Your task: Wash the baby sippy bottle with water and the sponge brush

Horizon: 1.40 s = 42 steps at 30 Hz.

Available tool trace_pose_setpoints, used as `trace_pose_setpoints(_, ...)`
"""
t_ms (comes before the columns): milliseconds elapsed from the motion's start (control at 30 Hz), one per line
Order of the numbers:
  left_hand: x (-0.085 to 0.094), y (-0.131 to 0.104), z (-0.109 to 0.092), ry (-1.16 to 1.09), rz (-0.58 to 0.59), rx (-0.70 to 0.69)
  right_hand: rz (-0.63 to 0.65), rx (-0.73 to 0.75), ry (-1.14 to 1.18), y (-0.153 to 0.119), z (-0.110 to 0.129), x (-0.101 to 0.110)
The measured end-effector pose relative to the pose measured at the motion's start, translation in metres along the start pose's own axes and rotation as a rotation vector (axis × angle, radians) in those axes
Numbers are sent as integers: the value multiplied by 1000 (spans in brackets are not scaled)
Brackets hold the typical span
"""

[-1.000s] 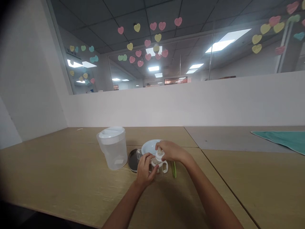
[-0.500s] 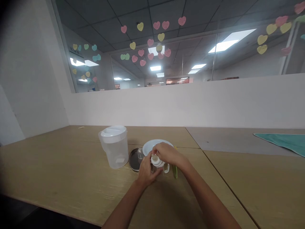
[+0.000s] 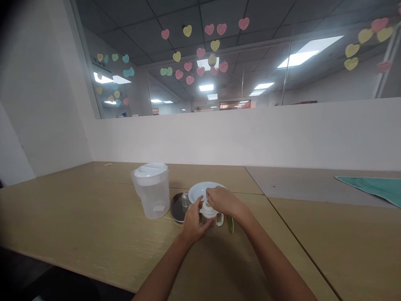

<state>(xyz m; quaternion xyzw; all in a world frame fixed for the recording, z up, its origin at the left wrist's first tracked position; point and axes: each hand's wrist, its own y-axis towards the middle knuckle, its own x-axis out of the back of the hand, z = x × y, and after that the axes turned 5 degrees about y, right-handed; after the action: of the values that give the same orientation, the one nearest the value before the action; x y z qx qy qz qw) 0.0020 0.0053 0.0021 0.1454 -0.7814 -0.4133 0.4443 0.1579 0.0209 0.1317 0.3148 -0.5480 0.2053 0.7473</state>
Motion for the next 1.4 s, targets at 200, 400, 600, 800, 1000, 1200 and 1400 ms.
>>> trace_pose_setpoints(200,-3,-2,2,-54,20,33,-50,-136,-112,8,8,-8)
trace_pose_setpoints(400,-3,-1,1,-142,52,85,-47,-163,-92,8,4,-4)
trace_pose_setpoints(600,-2,-1,0,-214,78,138,-40,-7,137,6,-9,-5)
trace_pose_setpoints(800,-2,-1,0,-261,90,162,-82,-55,81,13,-3,-16)
trace_pose_setpoints(1000,0,0,-1,-263,109,197,-29,-87,100,7,-2,-5)
trace_pose_setpoints(1200,0,2,-4,-290,88,282,145,45,79,8,-6,-19)
trace_pose_setpoints(1400,-2,4,-4,-279,57,307,-30,-116,-141,19,4,-38)
